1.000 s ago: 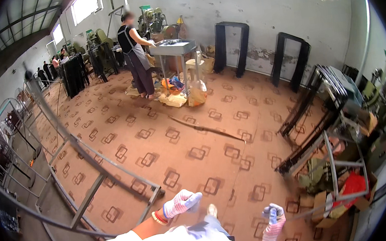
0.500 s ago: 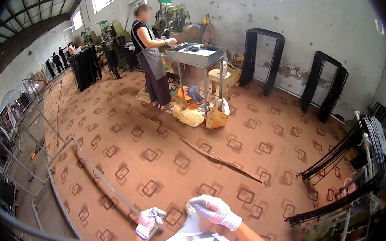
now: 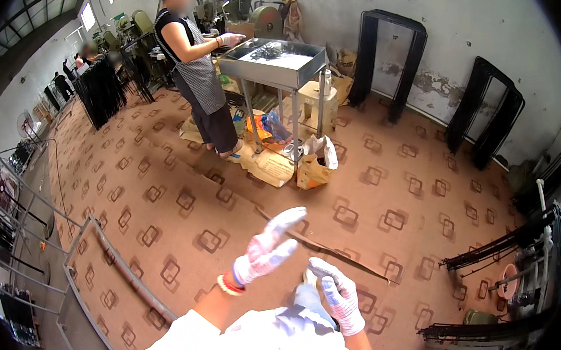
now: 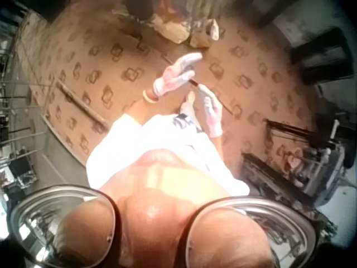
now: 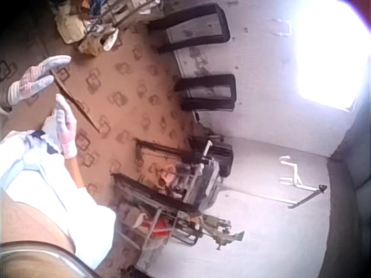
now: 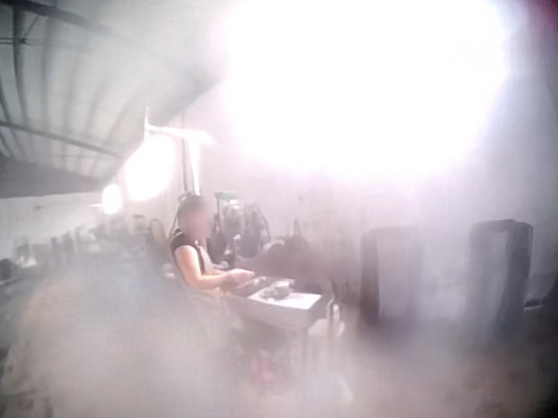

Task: The person walks through a workshop area and approaches a metal bin filled with small black components. They use gloved hands to pick up, inspect, and sort the components within the bin, occasionally moving them between hands.

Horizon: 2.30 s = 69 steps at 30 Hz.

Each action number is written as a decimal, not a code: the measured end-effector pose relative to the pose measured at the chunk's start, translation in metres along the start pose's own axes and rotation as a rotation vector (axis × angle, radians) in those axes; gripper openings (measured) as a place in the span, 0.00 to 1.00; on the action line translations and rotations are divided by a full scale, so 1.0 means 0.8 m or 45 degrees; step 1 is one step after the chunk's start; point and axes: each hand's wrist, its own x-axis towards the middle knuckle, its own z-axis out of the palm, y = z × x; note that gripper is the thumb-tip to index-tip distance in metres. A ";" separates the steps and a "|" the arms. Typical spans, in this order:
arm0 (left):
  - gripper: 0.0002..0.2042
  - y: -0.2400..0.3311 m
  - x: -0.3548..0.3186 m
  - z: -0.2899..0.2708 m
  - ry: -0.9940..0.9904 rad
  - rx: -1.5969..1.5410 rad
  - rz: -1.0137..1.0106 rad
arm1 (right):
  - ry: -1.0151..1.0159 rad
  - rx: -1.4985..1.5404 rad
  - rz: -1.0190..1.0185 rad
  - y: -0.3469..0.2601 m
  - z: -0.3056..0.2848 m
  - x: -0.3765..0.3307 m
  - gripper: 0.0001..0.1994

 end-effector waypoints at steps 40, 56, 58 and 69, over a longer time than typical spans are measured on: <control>0.27 -0.574 0.498 -0.498 0.001 -0.094 -0.071 | 0.005 0.247 -0.445 0.177 0.228 1.053 0.36; 0.23 -0.701 0.410 -0.820 0.827 0.407 -0.386 | -1.213 -0.010 -0.777 0.286 0.527 1.295 0.29; 0.25 -0.701 0.394 -0.859 1.053 0.331 -0.420 | -1.329 -0.037 -0.697 0.293 0.563 1.303 0.29; 0.33 -0.736 0.318 -1.229 1.587 -0.119 0.025 | -1.643 0.141 -0.333 0.426 0.882 1.365 0.34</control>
